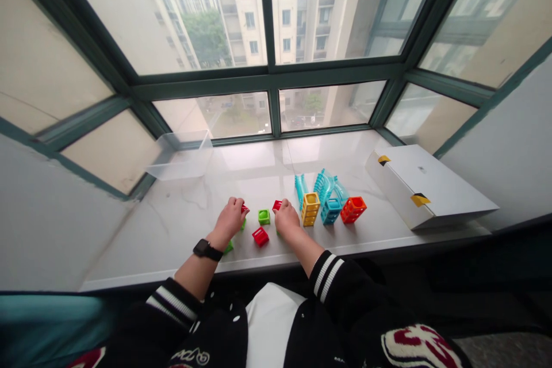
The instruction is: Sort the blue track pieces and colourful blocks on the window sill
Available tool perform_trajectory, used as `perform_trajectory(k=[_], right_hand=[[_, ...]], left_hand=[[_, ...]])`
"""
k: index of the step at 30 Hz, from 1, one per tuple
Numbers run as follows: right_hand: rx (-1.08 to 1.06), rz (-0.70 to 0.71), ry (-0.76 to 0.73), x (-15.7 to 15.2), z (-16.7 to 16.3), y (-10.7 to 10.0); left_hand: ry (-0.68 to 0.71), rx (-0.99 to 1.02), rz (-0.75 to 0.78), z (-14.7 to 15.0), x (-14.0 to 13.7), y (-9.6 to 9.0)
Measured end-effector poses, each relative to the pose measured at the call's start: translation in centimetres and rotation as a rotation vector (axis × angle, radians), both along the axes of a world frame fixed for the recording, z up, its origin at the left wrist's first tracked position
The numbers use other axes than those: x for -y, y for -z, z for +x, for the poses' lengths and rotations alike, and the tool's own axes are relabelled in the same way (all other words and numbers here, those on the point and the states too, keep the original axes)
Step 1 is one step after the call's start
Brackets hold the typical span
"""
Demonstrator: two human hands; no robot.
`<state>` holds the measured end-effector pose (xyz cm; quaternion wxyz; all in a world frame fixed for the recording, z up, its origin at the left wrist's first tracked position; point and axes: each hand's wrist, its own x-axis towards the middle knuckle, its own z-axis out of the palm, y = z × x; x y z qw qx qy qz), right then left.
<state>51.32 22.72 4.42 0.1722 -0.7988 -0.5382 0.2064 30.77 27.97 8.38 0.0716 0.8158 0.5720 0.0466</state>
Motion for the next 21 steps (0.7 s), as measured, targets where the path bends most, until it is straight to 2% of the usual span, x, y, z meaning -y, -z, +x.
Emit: perform_trajectory(k=[4,7,9,10,13,15,16,17,18,21], right_hand=[[0.0,-0.036,-0.006,-0.6,-0.3,-0.1],[0.011,-0.056,-0.023,-0.5,-0.9,-0.9],[0.014,-0.018,-0.092,0.4,-1.2,-2.3],[0.007,0.051,-0.151,1.0,-1.1,-3.3],[-0.036,0.431,-0.353,3.5,0.5,-7.6],[0.013,0.602,-0.305,4.9,2.6,-10.5],[0.069,0.617,-0.25,5.4,3.8,-11.6],[0.135,0.582,-0.186,5.7,5.0,-12.5],[0.199,0.488,-0.137,6.0,6.1,-13.0],[0.286,0.17,-0.116,6.1,8.2,-12.8]], left_hand=[[0.027,-0.013,-0.055,2.2,-4.3,2.2],[0.063,-0.019,-0.1,3.2,-5.7,3.5],[0.088,-0.02,-0.117,3.4,-5.9,4.0],[0.096,-0.018,-0.119,3.3,-5.9,4.2],[0.096,-0.01,-0.114,3.0,-5.5,4.6],[0.086,-0.009,-0.114,2.7,-5.1,4.7],[0.082,-0.01,-0.116,2.6,-5.0,4.6],[0.083,-0.011,-0.117,2.5,-4.8,4.6],[0.086,-0.011,-0.113,2.4,-4.7,4.5],[0.093,0.002,-0.09,1.9,-4.5,4.2]])
